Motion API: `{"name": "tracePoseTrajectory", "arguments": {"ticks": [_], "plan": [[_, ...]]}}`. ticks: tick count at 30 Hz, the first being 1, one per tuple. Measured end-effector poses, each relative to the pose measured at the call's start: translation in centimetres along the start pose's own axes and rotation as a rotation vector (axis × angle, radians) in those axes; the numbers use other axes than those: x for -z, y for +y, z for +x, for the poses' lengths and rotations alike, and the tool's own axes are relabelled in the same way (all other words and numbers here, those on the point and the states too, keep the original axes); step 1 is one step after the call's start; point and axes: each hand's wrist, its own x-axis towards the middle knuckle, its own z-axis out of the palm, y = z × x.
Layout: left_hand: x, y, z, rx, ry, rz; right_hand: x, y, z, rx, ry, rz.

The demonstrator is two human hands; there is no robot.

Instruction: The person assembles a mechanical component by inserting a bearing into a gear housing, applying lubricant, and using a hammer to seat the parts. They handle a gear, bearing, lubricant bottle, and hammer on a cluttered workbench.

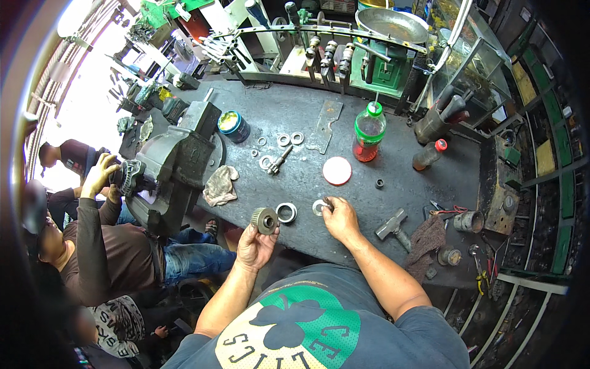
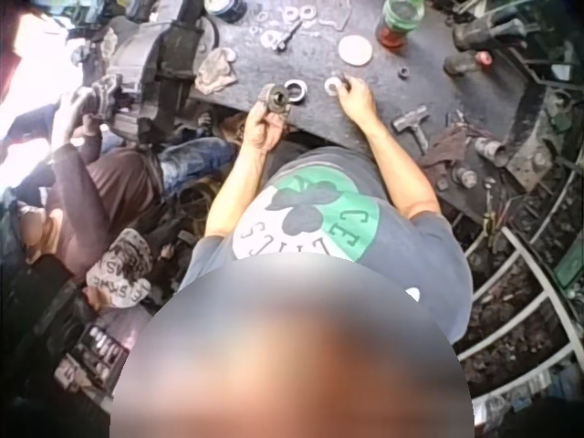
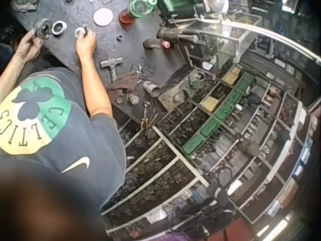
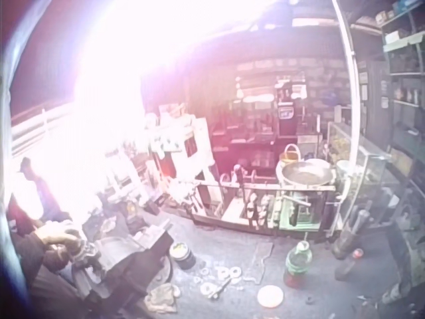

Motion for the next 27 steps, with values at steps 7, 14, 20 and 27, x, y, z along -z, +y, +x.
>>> {"name": "tracePoseTrajectory", "arguments": {"ticks": [7,14,20,27], "plan": [[-0.5,-0.1,-0.5,0.046,-0.006,-0.204,0.7,-0.2,-1.0,0.0,-0.001,-0.081],[-3.1,0.9,-0.9,0.004,0.158,0.445,1.9,0.2,-0.9,0.056,0.03,-0.246],[-5.9,-0.2,-1.1,-0.17,0.295,1.111,2.2,-0.9,-1.6,0.261,0.082,-0.312],[-4.1,-0.1,-2.2,-0.26,0.359,1.351,0.2,-2.8,1.2,0.203,-0.106,-0.232]]}}
